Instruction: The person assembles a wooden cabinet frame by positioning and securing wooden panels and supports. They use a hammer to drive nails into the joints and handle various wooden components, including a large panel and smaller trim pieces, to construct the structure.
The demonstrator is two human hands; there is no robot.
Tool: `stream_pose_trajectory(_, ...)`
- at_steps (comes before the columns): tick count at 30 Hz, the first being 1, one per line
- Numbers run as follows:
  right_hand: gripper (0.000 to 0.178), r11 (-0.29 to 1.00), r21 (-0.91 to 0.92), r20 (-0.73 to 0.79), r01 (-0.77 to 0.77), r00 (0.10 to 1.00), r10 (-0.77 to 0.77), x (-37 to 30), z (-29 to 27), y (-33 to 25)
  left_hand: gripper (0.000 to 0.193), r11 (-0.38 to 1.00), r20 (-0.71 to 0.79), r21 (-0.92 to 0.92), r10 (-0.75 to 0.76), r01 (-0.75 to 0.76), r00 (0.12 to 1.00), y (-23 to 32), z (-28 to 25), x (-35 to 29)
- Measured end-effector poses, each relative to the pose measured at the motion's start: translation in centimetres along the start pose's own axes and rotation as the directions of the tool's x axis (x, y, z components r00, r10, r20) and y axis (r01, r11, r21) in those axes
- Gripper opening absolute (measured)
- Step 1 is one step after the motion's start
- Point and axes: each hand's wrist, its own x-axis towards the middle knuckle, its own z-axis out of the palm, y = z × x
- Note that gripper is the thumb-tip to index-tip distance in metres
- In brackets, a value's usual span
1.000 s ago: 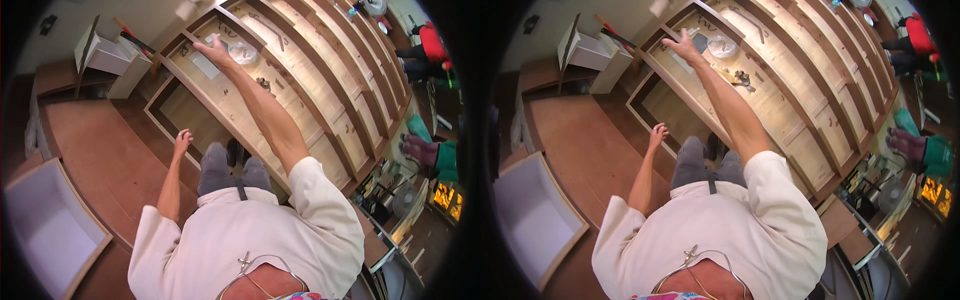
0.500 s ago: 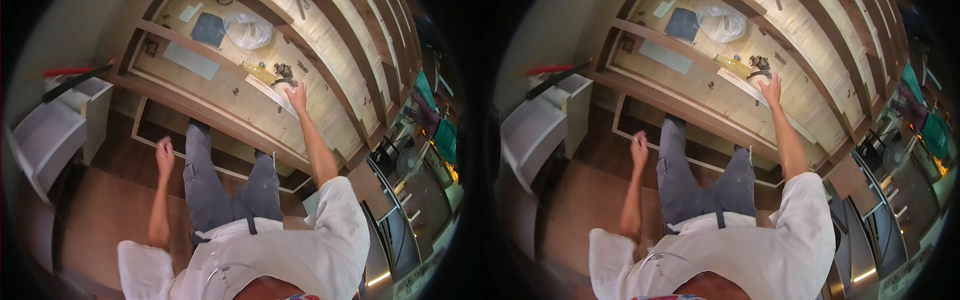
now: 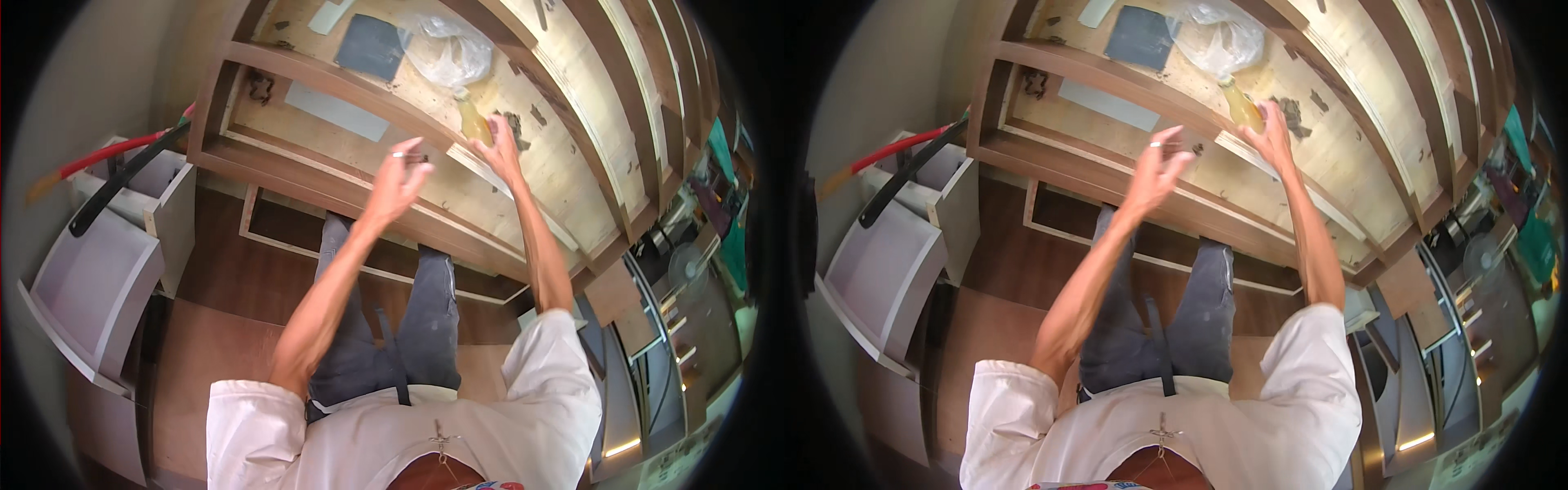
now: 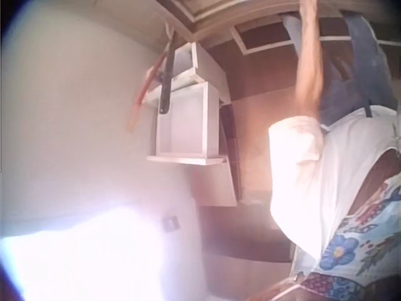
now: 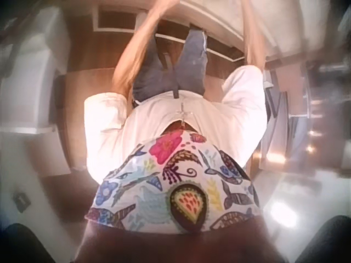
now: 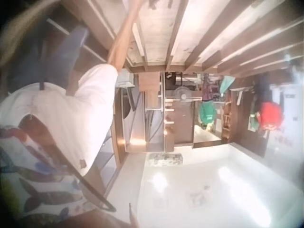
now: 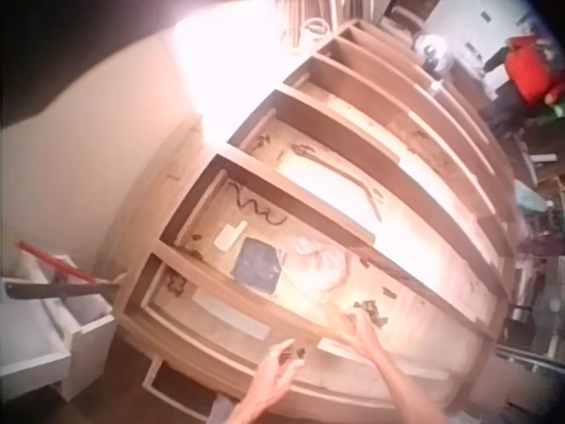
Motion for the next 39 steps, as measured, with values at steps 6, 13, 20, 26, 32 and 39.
stream_pose_trajectory(6,0.041,0.792,0.601,0.288,-0.112,0.954,-0.083,-1.4,-0.4,-8.2,0.065,0.954,-0.104,-0.299,-0.021,-0.011,0.994,1.9,4.5,4.2)
stream_pose_trajectory(13,0.040,0.930,-0.320,-0.139,-0.182,0.980,0.145,4.3,8.3,8.8,0.042,0.998,-0.178,-0.028,0.048,-0.054,0.983,1.1,-3.9,2.8)
stream_pose_trajectory(20,0.041,0.960,-0.228,-0.089,-0.160,0.986,0.143,6.5,5.8,6.7,0.045,0.994,-0.181,0.100,-0.035,0.053,0.983,-0.8,-6.2,0.5)
stream_pose_trajectory(26,0.030,0.742,0.627,0.402,-0.238,0.915,-0.046,4.2,1.0,-13.0,0.044,0.938,-0.044,0.346,-0.017,0.031,0.999,-1.0,-7.5,-0.5)
stream_pose_trajectory(32,0.031,0.876,0.453,0.522,-0.166,0.846,-0.110,1.9,-1.0,-19.5,0.043,0.903,0.129,0.430,-0.073,0.011,0.989,3.4,-8.9,-1.3)
stream_pose_trajectory(39,0.030,0.884,0.453,0.576,-0.116,0.795,-0.190,0.5,-2.8,-22.3,0.036,0.962,0.370,0.267,-0.154,0.054,0.916,5.6,-11.4,-2.5)
